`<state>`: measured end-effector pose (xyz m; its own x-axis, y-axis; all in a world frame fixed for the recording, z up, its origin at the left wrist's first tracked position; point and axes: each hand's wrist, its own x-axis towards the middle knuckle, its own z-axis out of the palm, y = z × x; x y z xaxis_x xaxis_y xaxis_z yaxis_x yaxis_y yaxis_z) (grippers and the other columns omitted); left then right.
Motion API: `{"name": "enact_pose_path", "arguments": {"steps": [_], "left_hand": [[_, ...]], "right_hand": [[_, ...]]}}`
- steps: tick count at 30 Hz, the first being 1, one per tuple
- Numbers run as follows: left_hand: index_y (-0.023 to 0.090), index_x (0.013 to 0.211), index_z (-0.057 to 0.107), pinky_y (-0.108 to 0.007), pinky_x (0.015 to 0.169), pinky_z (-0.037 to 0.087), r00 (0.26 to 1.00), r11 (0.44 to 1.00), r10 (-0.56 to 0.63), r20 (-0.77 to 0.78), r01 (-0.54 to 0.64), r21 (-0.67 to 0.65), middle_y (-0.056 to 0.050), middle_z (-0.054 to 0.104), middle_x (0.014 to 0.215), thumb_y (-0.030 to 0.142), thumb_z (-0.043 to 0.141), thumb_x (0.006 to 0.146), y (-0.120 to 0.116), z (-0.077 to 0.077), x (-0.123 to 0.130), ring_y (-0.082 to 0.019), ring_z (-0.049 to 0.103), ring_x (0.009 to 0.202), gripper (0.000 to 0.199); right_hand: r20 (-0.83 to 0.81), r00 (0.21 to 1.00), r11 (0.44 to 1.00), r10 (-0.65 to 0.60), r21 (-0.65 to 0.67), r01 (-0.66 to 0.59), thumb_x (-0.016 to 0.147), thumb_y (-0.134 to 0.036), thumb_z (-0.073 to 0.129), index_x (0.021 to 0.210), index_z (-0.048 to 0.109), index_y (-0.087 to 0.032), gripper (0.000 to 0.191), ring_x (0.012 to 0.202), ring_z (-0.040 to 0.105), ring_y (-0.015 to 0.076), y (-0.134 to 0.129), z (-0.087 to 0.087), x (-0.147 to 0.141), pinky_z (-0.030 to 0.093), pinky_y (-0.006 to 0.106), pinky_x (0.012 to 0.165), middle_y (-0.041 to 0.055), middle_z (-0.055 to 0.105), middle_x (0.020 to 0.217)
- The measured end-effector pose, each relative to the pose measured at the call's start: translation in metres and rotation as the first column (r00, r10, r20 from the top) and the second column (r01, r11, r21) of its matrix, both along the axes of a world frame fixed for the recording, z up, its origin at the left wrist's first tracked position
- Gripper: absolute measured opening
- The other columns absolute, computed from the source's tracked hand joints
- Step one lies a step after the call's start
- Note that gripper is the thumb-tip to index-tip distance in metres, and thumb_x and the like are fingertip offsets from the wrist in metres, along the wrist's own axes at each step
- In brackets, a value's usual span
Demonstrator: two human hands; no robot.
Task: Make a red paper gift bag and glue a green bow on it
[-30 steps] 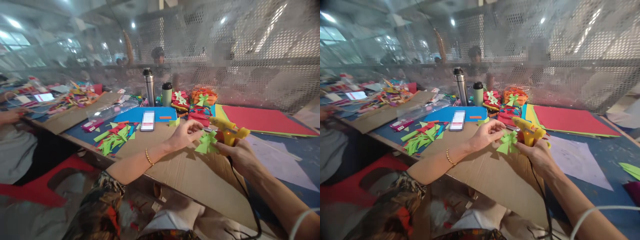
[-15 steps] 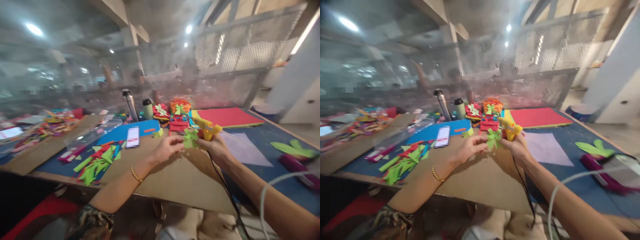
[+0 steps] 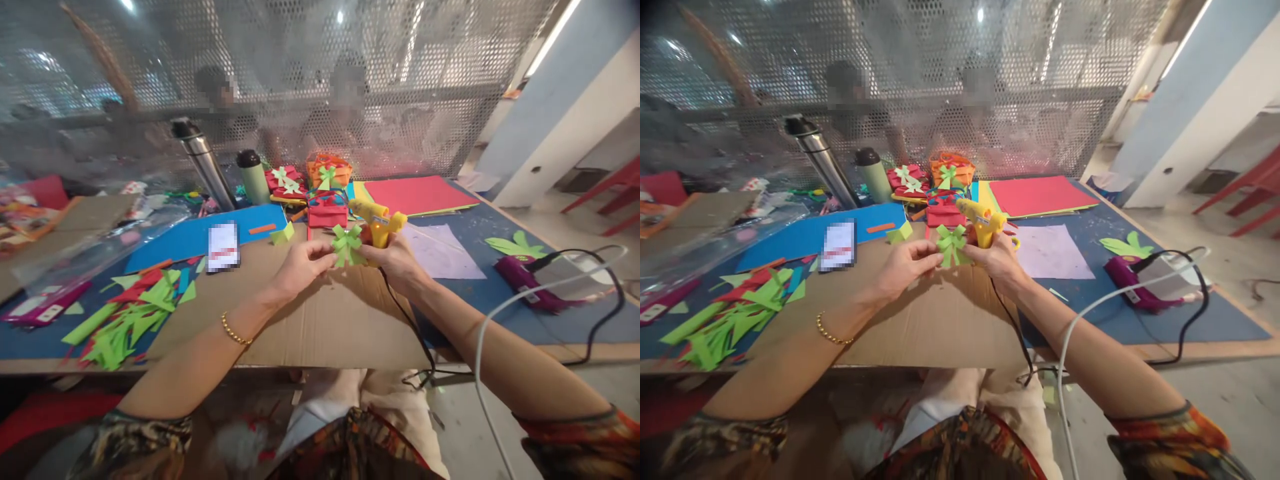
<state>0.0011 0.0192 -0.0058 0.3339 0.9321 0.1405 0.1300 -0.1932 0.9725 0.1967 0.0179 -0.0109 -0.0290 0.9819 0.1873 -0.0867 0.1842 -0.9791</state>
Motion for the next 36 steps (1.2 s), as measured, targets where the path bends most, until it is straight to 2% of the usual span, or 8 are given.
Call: {"name": "enact_pose_path", "arguments": {"steps": [5,10,13,16,21,28,32,36], "left_hand": [[0.018,0.070,0.066,-0.022,0.048,0.038,0.999,0.998,0.028,0.018,-0.027,-0.055,0.003,0.057,0.058,0.030,0.080,0.077,0.007,-0.005,-0.002,-0.008,0.050,0.050,0.020],[0.018,0.068,0.063,-0.023,0.050,0.038,0.992,0.993,0.118,-0.037,-0.117,0.020,0.004,0.056,0.055,0.024,0.076,0.078,0.015,-0.005,-0.006,-0.009,0.049,0.050,0.017],[0.018,0.068,0.063,-0.023,0.051,0.039,0.985,0.986,0.167,-0.033,-0.166,0.008,0.004,0.057,0.055,0.023,0.075,0.079,0.022,-0.003,-0.011,-0.009,0.049,0.051,0.017],[0.018,0.065,0.062,-0.022,0.051,0.037,0.977,0.977,0.212,-0.015,-0.212,-0.009,0.004,0.057,0.054,0.020,0.075,0.080,0.030,-0.002,-0.016,-0.008,0.049,0.049,0.020],[0.018,0.062,0.059,-0.021,0.048,0.032,0.973,0.973,0.232,0.009,-0.232,-0.008,0.005,0.054,0.048,0.019,0.076,0.080,0.041,-0.008,-0.018,-0.007,0.044,0.044,0.024],[0.018,0.062,0.059,-0.023,0.048,0.033,0.976,0.976,0.214,-0.040,-0.215,-0.020,0.006,0.053,0.048,0.016,0.074,0.082,0.040,-0.023,-0.010,-0.008,0.045,0.042,0.024],[0.017,0.063,0.062,-0.024,0.052,0.036,0.972,0.975,0.222,-0.075,-0.222,0.014,0.005,0.057,0.054,0.016,0.072,0.082,0.038,-0.032,-0.008,-0.010,0.049,0.048,0.021],[0.018,0.068,0.065,-0.024,0.057,0.041,0.968,0.971,0.235,-0.090,-0.231,0.055,0.003,0.062,0.062,0.023,0.076,0.081,0.037,-0.042,-0.007,-0.012,0.055,0.057,0.018]], "right_hand": [[0.030,0.999,0.999,0.015,-0.036,-0.014,0.058,-0.039,0.087,0.081,0.064,-0.022,0.036,0.059,0.047,0.0117,0.001,-0.002,0.000,0.039,0.030,0.055,-0.0040,0.057,0.069],[0.034,0.999,0.999,-0.032,-0.033,0.033,0.061,-0.041,0.081,0.087,0.067,-0.022,0.035,0.057,0.047,0.0120,0.003,0.002,0.007,0.039,0.031,0.056,-0.0022,0.063,0.068],[0.045,0.998,0.999,-0.045,-0.013,0.045,0.066,-0.049,0.082,0.087,0.068,-0.023,0.036,0.058,0.048,0.0130,0.004,0.003,0.015,0.038,0.031,0.056,0.0014,0.069,0.073],[0.145,0.988,0.998,-0.048,0.040,0.042,0.074,-0.065,0.079,0.072,0.064,-0.024,0.044,0.061,0.052,0.0149,0.009,0.000,0.024,0.039,0.031,0.057,0.0038,0.068,0.070],[0.383,0.922,0.996,-0.057,0.087,0.025,0.076,-0.085,0.068,0.063,0.061,-0.025,0.062,0.057,0.052,0.0161,0.026,0.001,0.034,0.042,0.031,0.055,0.0047,0.065,0.062],[0.567,0.809,0.979,-0.156,0.197,0.051,0.078,-0.080,0.070,0.060,0.054,-0.026,0.059,0.051,0.049,0.0151,0.060,0.016,0.034,0.038,0.032,0.055,-0.0015,0.051,0.048],[0.624,0.759,0.970,-0.188,0.240,0.043,0.079,-0.085,0.062,0.067,0.054,-0.028,0.059,0.055,0.052,0.0180,0.076,0.010,0.029,0.037,0.033,0.056,-0.0011,0.053,0.052],[0.676,0.709,0.965,-0.200,0.262,0.022,0.083,-0.084,0.059,0.067,0.053,-0.028,0.058,0.057,0.047,0.0173,0.084,0.000,0.027,0.033,0.033,0.057,-0.0012,0.050,0.054]]}}
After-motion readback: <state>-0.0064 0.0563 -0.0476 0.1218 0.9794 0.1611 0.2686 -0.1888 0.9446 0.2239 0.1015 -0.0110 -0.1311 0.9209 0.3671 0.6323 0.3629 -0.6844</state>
